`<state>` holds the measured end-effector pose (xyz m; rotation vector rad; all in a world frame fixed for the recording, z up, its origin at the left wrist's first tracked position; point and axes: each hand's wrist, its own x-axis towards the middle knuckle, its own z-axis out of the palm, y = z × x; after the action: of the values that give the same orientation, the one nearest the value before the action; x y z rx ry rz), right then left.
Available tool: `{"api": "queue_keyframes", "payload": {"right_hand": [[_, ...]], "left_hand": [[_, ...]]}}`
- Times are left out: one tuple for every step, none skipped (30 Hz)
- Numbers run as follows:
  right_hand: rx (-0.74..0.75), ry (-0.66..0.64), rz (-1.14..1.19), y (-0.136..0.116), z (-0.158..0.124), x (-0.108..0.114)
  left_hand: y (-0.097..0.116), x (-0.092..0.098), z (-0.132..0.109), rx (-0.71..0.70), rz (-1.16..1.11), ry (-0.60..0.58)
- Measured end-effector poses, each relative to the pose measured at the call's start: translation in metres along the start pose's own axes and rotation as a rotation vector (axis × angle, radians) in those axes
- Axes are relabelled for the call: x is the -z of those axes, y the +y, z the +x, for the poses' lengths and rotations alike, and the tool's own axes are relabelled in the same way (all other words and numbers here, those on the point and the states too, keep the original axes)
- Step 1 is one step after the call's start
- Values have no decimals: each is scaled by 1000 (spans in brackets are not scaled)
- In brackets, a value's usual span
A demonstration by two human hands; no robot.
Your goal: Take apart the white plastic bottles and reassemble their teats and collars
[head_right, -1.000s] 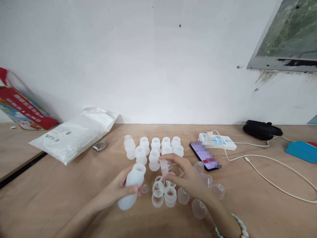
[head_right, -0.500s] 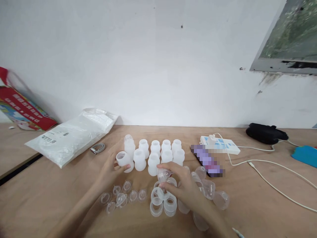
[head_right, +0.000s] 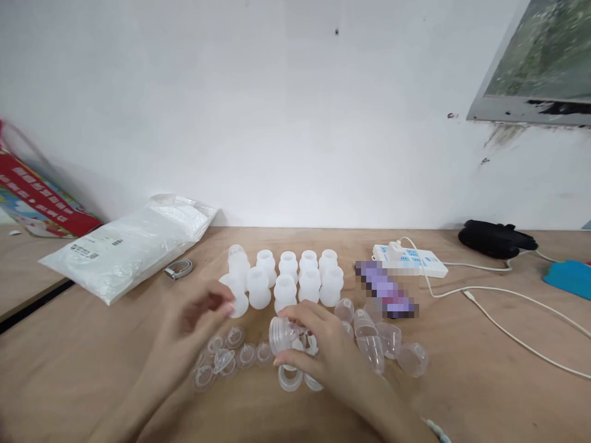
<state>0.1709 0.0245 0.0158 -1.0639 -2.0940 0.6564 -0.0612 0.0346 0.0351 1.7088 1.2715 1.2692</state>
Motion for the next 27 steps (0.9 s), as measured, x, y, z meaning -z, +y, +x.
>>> {"api": "queue_keyframes", "payload": {"right_hand": [[32, 7, -28, -1, -1, -3], [61, 14, -53, -2, -2, -6], [88, 18, -74, -3, -2, -9], [110, 25, -91, -3, -3, -12], [124, 34, -104, -2, -4, -14], [140, 50, -114, -1, -4, -16], [158, 75, -125, 0, -5, -18], [173, 104, -137, 1, -5, -19], [188, 134, -151, 2, -6, -20], [205, 160, -165, 3, -6, -21], [223, 181, -182, 3, -6, -22], [243, 197, -199, 3, -6, -23], [265, 207, -215, 3, -6, -23], [293, 212, -230, 3, -6, -24], [320, 217, -242, 2, -5, -24], [344, 217, -247, 2, -5, -24], [360, 214, -246, 1, -5, -23], [377, 210, -243, 0, -4, -23], [391, 204, -242, -1, -4, -22], [404, 193, -247, -1, -4, -21], [417, 184, -256, -2, -4, -20], [427, 177, -270, -2, -4, -20], [434, 171, -286, -2, -3, -19], [439, 164, -300, -2, -3, -19], [441, 159, -312, -2, -3, -19], [444, 154, -320, -2, -3, -20], [445, 148, -328, -2, -3, -20]], "left_hand": [[3, -7, -5, 66, -63, -170], [4, -14, -9, 122, -148, -302], [3, -21, -12, 163, -247, -393], [0, -26, -15, 200, -352, -455], [-3, -30, -16, 234, -458, -482], [-6, -32, -17, 272, -554, -492], [-9, -34, -17, 316, -632, -492], [-12, -35, -18, 364, -688, -485], [-14, -36, -18, 412, -724, -483], [-15, -37, -18, 450, -740, -485], [-16, -38, -18, 481, -747, -489], [-16, -39, -19, 505, -754, -491], [-16, -40, -19, 523, -767, -489], [-16, -41, -19, 536, -785, -481], [-16, -42, -19, 544, -806, -472], [-15, -43, -20, 551, -826, -461], [-15, -44, -20, 558, -844, -450], [-14, -44, -21, 563, -856, -440], [-14, -44, -21, 568, -866, -431], [-14, -44, -22, 573, -874, -424], [-14, -45, -22, 580, -882, -422], [-15, -45, -22, 585, -891, -418], [-15, -45, -22, 591, -899, -418], [-15, -45, -22, 598, -910, -417], [-15, -45, -23, 607, -919, -409], [-15, -45, -23, 615, -929, -399], [-15, -45, -23, 623, -934, -392]]}}
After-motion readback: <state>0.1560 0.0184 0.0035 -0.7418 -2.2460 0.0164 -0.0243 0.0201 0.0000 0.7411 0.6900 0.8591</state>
